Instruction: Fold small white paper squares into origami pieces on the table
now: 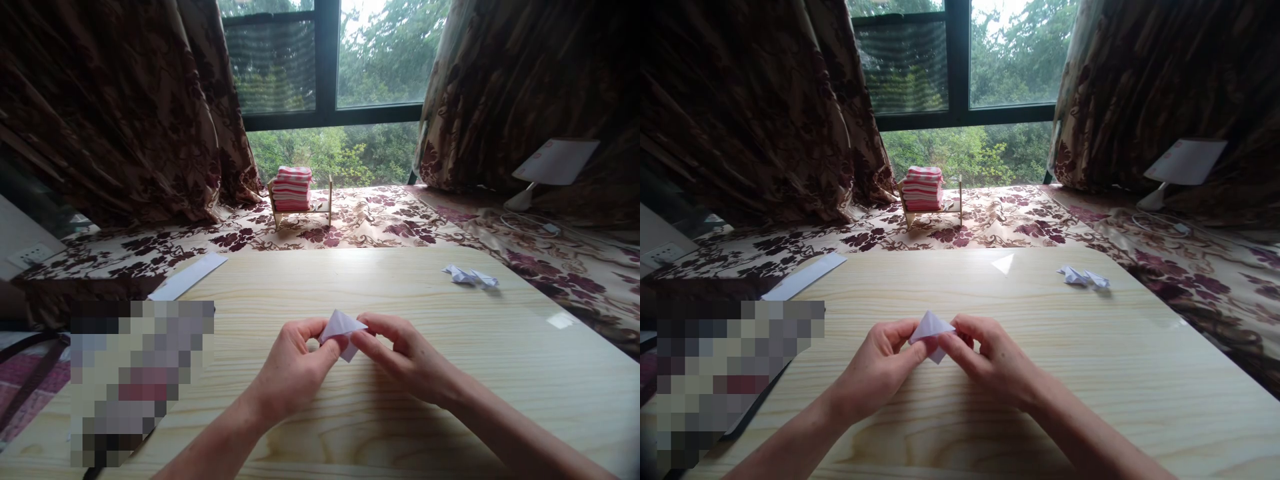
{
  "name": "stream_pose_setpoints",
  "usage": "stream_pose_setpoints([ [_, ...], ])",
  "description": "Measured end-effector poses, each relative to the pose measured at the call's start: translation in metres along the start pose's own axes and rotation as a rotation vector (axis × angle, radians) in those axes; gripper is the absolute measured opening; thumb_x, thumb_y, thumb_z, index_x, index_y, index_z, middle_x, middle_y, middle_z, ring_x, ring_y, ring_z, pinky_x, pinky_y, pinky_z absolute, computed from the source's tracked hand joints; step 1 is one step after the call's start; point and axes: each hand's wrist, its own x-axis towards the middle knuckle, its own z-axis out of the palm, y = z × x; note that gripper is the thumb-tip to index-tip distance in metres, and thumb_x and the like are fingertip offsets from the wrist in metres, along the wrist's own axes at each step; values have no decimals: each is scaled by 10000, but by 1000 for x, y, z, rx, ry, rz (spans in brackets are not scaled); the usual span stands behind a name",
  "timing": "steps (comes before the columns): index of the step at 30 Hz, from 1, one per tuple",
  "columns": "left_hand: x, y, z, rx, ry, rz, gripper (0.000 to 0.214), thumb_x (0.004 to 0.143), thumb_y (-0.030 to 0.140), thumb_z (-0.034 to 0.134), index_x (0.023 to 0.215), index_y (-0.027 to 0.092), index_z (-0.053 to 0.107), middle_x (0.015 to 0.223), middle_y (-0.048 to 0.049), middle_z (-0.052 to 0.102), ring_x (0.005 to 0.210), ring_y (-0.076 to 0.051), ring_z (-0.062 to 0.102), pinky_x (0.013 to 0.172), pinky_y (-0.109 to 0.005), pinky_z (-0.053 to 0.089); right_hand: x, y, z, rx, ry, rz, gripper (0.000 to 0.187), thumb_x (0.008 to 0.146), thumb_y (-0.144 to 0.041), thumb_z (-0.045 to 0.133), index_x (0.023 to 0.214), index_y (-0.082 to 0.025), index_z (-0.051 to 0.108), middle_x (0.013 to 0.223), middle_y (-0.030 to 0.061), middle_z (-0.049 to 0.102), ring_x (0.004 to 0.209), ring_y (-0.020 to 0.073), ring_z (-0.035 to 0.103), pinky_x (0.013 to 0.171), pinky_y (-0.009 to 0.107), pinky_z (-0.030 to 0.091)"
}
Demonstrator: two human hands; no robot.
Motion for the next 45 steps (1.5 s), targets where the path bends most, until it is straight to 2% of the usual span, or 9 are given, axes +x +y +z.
stream_pose_setpoints([
  [6, 0, 4, 0, 4, 1, 16, 211, 774, 282, 595, 672, 116, 678, 641, -22, 604, 653, -152, 533, 611, -237, 399, -1, -1, -1, 24, -50, -10, 394, 921, -460, 370, 674, -178, 492, 656, -9, 475, 627, 124, 445, 572, 235, 350],
  [13, 1, -2, 0, -84, -37, -54, 263, 780, 358, 618, 763, 108, 697, 675, -32, 613, 641, -136, 508, 591, -230, 379, 1, 3, 3, 48, -20, 2, 387, 932, -421, 368, 636, -182, 439, 615, -26, 394, 586, 108, 383, 550, 236, 321],
  [22, 0, 2, -1, -24, -18, 75, 309, 839, 355, 558, 667, 110, 637, 645, -17, 562, 638, -120, 460, 604, -230, 367, -2, -2, 2, -5, -28, -81, 368, 943, -350, 366, 612, -190, 379, 583, -40, 350, 545, 95, 337, 513, 234, 291],
  [28, 3, -3, -9, -56, -75, -71, 332, 783, 412, 611, 643, 112, 641, 550, 12, 491, 552, -99, 401, 533, -233, 291, -2, -1, 0, -62, -17, -92, 379, 939, -358, 377, 600, -189, 400, 568, -37, 359, 535, 99, 355, 510, 238, 293],
  [31, 5, -4, -16, -45, -104, -87, 336, 784, 402, 596, 587, 130, 594, 530, 26, 455, 544, -95, 372, 531, -234, 269, -1, 2, -1, -60, -1, -69, 386, 939, -376, 369, 611, -185, 435, 579, -26, 397, 550, 107, 383, 518, 240, 308],
  [37, 9, -2, -24, -84, 75, -46, 377, 815, 393, 558, 533, 142, 568, 660, -26, 589, 726, -151, 511, 705, -261, 359, 1, 5, -4, -48, 123, -65, 386, 936, -373, 375, 597, -192, 407, 570, -31, 371, 536, 103, 368, 502, 236, 302],
  [42, 9, -3, -13, -100, -64, -52, 350, 818, 426, 560, 673, 123, 658, 615, -9, 562, 622, -123, 460, 603, -243, 351, 1, 5, 3, -15, 55, -71, 375, 937, -364, 384, 607, -191, 414, 579, -32, 384, 543, 101, 365, 519, 239, 306],
  [45, 8, -4, -9, -86, -76, -10, 310, 831, 376, 559, 697, 121, 676, 616, -7, 567, 617, -118, 457, 589, -231, 354, 2, 8, 4, 2, 65, -64, 397, 934, -384, 388, 584, -195, 388, 555, -42, 366, 519, 96, 351, 501, 235, 292],
])
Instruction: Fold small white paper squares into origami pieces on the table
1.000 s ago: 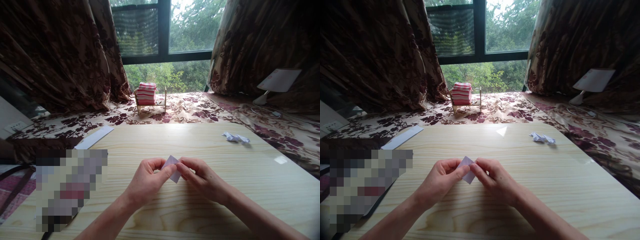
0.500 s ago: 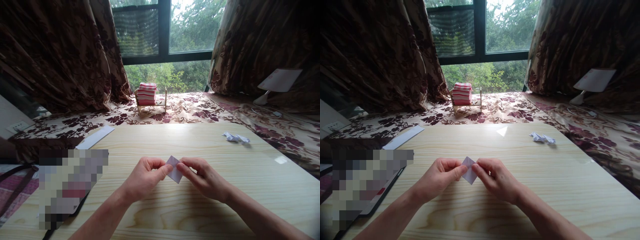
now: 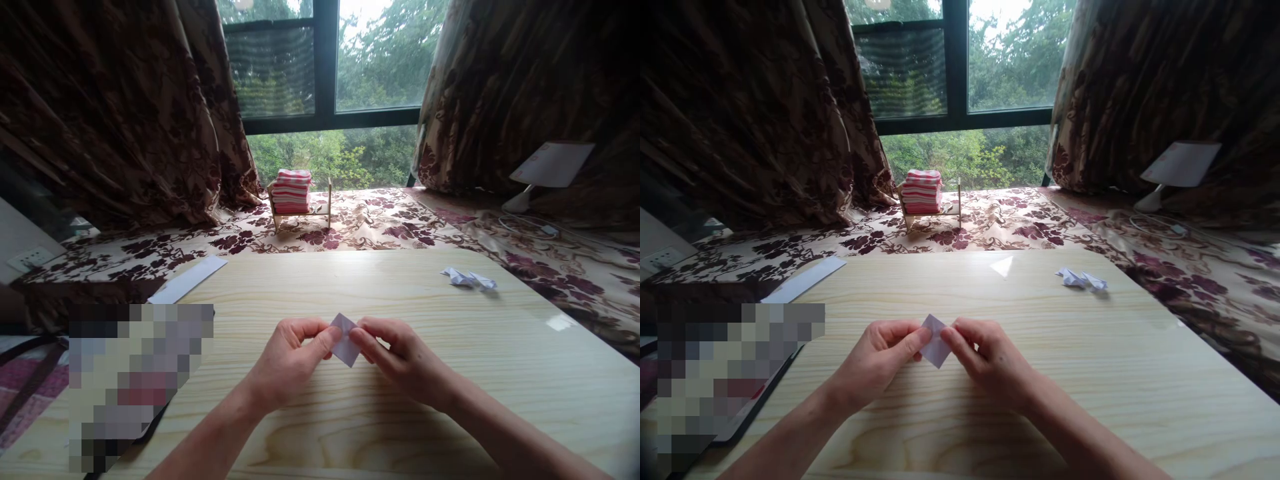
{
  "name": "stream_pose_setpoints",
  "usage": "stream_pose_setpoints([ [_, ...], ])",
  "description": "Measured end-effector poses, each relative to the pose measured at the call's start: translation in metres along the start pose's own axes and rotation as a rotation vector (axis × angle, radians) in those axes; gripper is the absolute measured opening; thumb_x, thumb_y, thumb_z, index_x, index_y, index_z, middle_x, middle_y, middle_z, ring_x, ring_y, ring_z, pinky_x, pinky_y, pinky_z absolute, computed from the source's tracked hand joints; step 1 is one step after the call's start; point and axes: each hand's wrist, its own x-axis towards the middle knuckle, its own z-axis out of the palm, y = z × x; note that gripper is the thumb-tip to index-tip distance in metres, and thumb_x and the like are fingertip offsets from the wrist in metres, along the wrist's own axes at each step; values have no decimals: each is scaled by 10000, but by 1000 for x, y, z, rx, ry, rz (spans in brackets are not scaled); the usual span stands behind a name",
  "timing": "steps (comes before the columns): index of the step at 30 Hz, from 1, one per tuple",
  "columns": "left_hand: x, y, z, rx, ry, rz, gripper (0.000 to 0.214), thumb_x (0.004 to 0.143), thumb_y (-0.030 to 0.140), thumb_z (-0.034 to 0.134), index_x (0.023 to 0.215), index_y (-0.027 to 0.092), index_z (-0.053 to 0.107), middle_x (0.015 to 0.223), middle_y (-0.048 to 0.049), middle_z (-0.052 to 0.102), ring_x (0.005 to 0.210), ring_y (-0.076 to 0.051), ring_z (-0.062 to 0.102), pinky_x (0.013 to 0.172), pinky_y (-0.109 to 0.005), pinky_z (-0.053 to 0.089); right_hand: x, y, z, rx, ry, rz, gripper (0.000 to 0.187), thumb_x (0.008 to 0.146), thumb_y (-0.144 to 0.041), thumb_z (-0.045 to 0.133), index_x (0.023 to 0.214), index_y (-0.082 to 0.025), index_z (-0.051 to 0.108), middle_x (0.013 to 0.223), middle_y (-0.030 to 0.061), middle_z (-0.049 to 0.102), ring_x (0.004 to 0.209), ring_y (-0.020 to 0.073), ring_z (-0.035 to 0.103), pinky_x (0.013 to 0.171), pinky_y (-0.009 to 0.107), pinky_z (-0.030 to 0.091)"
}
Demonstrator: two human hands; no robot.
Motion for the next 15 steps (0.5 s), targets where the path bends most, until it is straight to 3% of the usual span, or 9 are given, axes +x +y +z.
stream_pose_setpoints([
  [4, -2, 0, -1, 102, 24, 63, 280, 852, 331, 542, 732, 128, 692, 711, -32, 637, 720, -155, 537, 683, -246, 399, 1, -1, -3, 31, 115, 48, 398, 947, -401, 344, 632, -189, 463, 594, -26, 441, 566, 111, 425, 539, 233, 340],
  [8, -5, 2, 1, 223, -12, 125, 280, 856, 313, 532, 715, 124, 683, 710, -39, 632, 707, -158, 537, 681, -252, 402, 1, -8, -1, 69, 94, 13, 263, 912, -363, 446, 754, -181, 550, 666, -8, 522, 626, 124, 478, 579, 235, 377],
  [11, -4, 1, 2, 268, -41, 147, 296, 857, 313, 522, 688, 121, 672, 677, -32, 600, 675, -145, 509, 659, -253, 386, 1, -9, 4, 92, 101, 21, 286, 888, -372, 477, 681, -181, 523, 617, -18, 488, 584, 115, 442, 541, 232, 353],
  [15, 0, -9, 1, 163, -60, 105, 312, 820, 352, 562, 621, 123, 633, 597, 3, 516, 600, -113, 436, 577, -235, 337, 6, 2, 8, 210, 221, 132, 404, 869, -477, 452, 587, -188, 456, 548, -37, 407, 524, 105, 381, 488, 233, 317],
])
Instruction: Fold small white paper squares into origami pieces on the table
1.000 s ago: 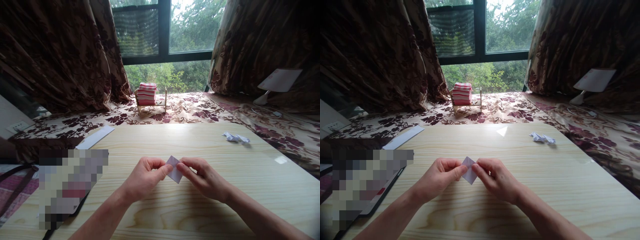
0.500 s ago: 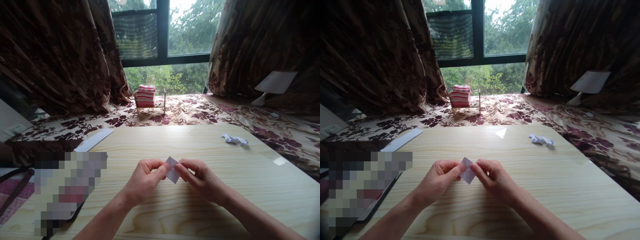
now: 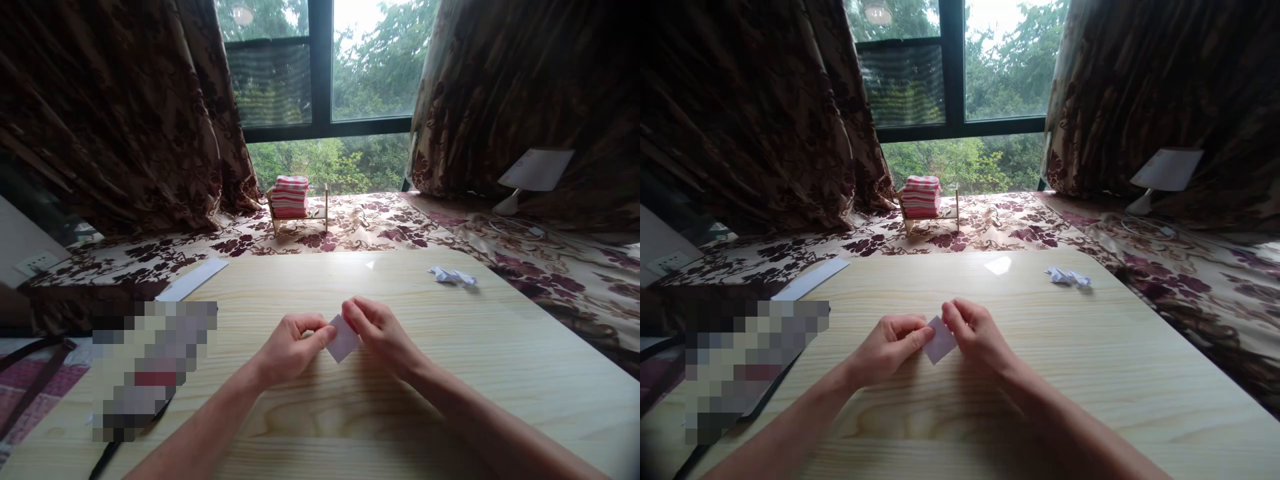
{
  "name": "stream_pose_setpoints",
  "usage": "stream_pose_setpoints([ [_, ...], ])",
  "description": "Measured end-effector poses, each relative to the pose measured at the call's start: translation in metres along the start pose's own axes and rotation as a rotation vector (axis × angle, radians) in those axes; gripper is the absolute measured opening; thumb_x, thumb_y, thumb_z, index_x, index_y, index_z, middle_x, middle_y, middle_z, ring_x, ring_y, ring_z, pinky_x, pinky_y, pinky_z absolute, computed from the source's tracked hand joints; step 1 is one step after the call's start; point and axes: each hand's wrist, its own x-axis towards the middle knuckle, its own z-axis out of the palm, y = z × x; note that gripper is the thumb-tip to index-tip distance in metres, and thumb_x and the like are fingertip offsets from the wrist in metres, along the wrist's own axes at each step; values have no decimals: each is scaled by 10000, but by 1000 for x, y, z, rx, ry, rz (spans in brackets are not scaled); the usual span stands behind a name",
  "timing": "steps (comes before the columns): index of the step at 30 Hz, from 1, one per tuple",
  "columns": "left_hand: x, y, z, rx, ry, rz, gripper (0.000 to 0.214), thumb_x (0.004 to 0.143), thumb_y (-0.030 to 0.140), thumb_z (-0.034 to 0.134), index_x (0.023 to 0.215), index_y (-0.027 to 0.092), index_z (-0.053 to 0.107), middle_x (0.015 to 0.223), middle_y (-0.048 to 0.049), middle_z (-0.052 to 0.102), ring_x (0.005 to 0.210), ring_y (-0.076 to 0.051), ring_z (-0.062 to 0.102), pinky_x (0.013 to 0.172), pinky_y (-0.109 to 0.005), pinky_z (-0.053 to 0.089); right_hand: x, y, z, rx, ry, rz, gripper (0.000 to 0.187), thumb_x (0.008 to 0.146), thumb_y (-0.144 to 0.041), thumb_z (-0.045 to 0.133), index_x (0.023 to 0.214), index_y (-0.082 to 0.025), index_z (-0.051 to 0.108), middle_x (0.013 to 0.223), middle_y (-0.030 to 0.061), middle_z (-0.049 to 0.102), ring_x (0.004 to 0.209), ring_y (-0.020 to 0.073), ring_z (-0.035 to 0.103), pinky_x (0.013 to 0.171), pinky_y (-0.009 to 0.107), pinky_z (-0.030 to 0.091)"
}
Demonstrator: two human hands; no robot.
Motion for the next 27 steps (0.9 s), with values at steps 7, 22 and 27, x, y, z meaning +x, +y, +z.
stream_pose_setpoints([
  [7, 0, -11, 6, -83, 104, -13, 385, 779, 456, 582, 593, 119, 603, 533, 26, 463, 536, -89, 360, 515, -225, 263, -4, 8, 2, 56, -17, -11, 471, 881, -513, 387, 622, -154, 546, 560, -17, 459, 549, 113, 416, 540, 247, 353],
  [22, 8, -11, 8, -98, 203, -33, 440, 746, 537, 602, 609, 119, 592, 495, 32, 462, 487, -85, 359, 487, -220, 268, -2, 8, 3, 89, -55, -30, 528, 859, -601, 385, 535, -185, 408, 493, -48, 352, 477, 91, 314, 461, 237, 270],
  [27, 22, -9, 8, -118, 170, -66, 468, 790, 550, 542, 565, 141, 519, 503, 36, 424, 485, -84, 330, 471, -220, 246, 3, 23, 0, 127, -28, -35, 460, 865, -593, 399, 630, -198, 393, 584, -50, 330, 528, 97, 303, 479, 227, 297],
])
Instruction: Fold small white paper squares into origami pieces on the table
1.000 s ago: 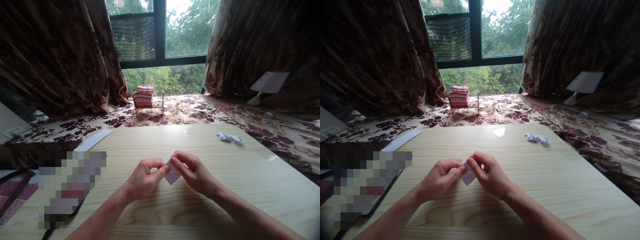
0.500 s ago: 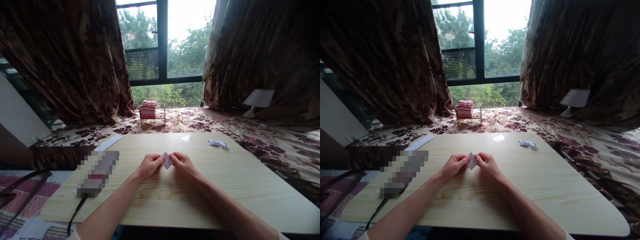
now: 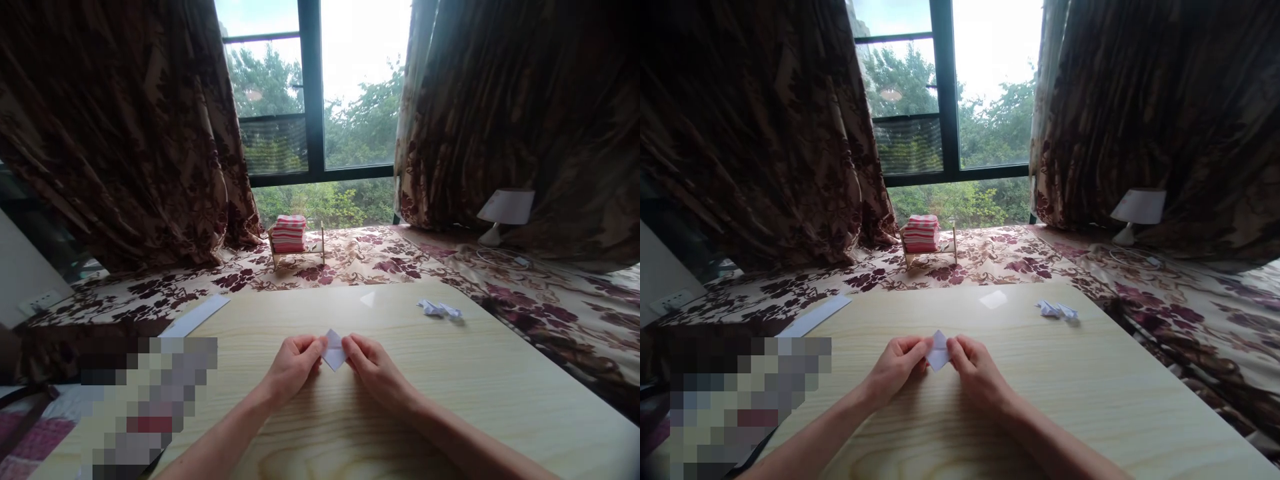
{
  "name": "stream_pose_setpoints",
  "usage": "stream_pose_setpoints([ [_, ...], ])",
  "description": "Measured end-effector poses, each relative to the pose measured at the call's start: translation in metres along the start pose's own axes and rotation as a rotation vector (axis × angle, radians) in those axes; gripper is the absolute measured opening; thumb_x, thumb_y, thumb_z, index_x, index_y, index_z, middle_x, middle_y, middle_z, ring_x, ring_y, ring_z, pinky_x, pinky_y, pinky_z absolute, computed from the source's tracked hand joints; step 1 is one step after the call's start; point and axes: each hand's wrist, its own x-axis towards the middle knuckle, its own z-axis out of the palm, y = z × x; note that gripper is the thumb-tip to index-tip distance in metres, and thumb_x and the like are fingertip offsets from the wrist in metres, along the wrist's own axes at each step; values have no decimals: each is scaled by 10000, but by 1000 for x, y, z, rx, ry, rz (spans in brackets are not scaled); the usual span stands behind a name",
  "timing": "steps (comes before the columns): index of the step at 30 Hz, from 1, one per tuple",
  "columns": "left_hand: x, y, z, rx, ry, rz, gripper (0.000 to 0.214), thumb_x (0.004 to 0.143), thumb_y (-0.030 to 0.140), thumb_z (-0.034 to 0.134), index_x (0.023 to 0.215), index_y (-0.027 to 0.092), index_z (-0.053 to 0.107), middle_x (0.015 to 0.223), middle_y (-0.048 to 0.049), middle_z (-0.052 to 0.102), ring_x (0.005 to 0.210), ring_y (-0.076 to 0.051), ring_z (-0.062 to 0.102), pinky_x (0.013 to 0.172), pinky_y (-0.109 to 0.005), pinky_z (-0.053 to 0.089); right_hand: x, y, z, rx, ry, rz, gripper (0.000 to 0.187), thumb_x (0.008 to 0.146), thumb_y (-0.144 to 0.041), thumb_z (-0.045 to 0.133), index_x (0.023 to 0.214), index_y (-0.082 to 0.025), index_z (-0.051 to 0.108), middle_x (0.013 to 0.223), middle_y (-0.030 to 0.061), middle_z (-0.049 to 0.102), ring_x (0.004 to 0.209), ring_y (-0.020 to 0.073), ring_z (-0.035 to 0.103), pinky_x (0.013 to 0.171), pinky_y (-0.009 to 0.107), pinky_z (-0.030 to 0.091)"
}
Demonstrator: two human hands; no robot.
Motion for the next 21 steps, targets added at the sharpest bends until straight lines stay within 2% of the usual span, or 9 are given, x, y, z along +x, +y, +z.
stream_pose_setpoints([
  [2, 1, 0, 5, -13, 9, -3, 480, 821, 562, 489, 575, 150, 492, 530, 39, 407, 500, -84, 318, 480, -219, 250, 0, 5, -2, 0, 24, 5, 448, 878, -578, 390, 636, -202, 383, 602, -47, 327, 547, 103, 309, 503, 231, 316],
  [4, 1, 0, 11, -14, 5, 0, 431, 815, 530, 529, 629, 141, 534, 553, 41, 400, 523, -86, 316, 502, -219, 268, 0, 6, -3, -4, 29, 11, 442, 882, -566, 396, 636, -199, 395, 615, -39, 350, 571, 112, 332, 537, 238, 339],
  [6, -1, 0, 15, -55, -20, 34, 355, 803, 473, 579, 703, 133, 579, 630, 18, 466, 602, -104, 383, 576, -221, 325, -1, 4, -4, -17, 24, 18, 435, 888, -547, 399, 631, -196, 400, 622, -32, 373, 587, 117, 348, 555, 242, 345],
  [9, -3, 0, 16, -99, -47, 14, 315, 811, 427, 581, 714, 127, 592, 642, 14, 467, 618, -107, 379, 576, -219, 319, -2, 0, -5, -120, -4, 7, 406, 909, -482, 387, 621, -196, 392, 611, -29, 383, 579, 116, 355, 551, 242, 340],
  [15, -7, 6, 8, -110, -130, -35, 271, 838, 365, 551, 765, 115, 625, 663, -2, 483, 636, -111, 388, 583, -219, 328, -8, 0, -6, -350, -15, -135, 349, 943, -341, 361, 626, -199, 392, 592, -26, 417, 552, 112, 396, 548, 240, 341],
  [21, -8, 7, -4, -5, -83, -23, 331, 880, 375, 479, 696, 126, 597, 663, -14, 507, 643, -125, 442, 590, -227, 366, -9, -4, -6, -449, -1, -306, 292, 941, -208, 389, 652, -194, 426, 597, -27, 437, 542, 103, 407, 530, 228, 334],
])
